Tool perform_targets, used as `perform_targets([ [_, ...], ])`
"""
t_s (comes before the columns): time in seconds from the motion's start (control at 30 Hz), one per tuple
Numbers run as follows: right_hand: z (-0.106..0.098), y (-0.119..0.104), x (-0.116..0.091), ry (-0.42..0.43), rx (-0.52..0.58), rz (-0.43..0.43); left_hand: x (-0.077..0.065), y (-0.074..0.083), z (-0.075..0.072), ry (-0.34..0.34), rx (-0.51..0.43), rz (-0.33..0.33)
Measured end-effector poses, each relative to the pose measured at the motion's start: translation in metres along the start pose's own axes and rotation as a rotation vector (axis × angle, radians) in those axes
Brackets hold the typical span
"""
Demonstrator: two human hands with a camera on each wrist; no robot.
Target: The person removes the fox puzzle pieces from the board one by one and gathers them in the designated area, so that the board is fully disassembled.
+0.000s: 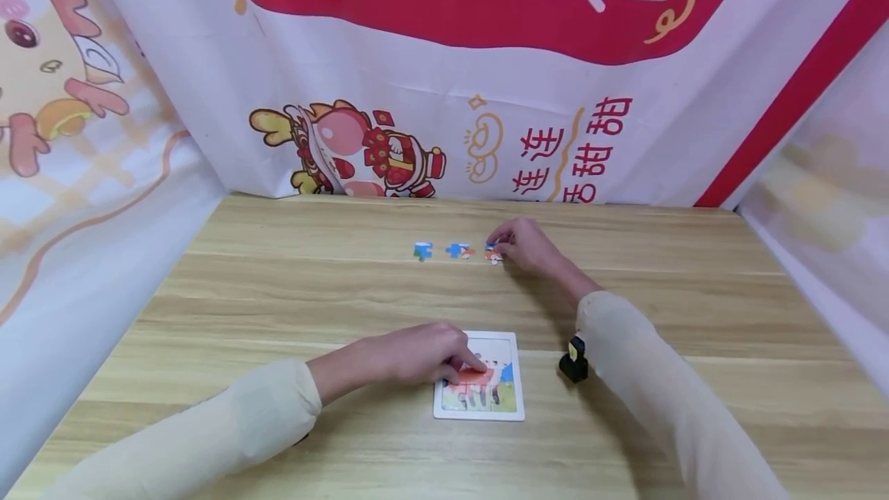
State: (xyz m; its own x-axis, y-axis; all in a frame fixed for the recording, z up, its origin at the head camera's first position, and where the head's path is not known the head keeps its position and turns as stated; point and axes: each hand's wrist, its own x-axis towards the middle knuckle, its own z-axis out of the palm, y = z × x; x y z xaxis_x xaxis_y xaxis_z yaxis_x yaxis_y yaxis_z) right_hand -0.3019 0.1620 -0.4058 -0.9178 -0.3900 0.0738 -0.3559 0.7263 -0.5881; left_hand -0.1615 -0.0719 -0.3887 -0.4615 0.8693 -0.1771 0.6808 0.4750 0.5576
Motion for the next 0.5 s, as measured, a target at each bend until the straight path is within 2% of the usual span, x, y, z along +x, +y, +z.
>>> perform_targets([
  [0.5,-0.0001,-0.0035,0.002,0.005,-0.056,-0.027,-0.0005,-0.003,0.0016,0.006,0.01,0.014],
])
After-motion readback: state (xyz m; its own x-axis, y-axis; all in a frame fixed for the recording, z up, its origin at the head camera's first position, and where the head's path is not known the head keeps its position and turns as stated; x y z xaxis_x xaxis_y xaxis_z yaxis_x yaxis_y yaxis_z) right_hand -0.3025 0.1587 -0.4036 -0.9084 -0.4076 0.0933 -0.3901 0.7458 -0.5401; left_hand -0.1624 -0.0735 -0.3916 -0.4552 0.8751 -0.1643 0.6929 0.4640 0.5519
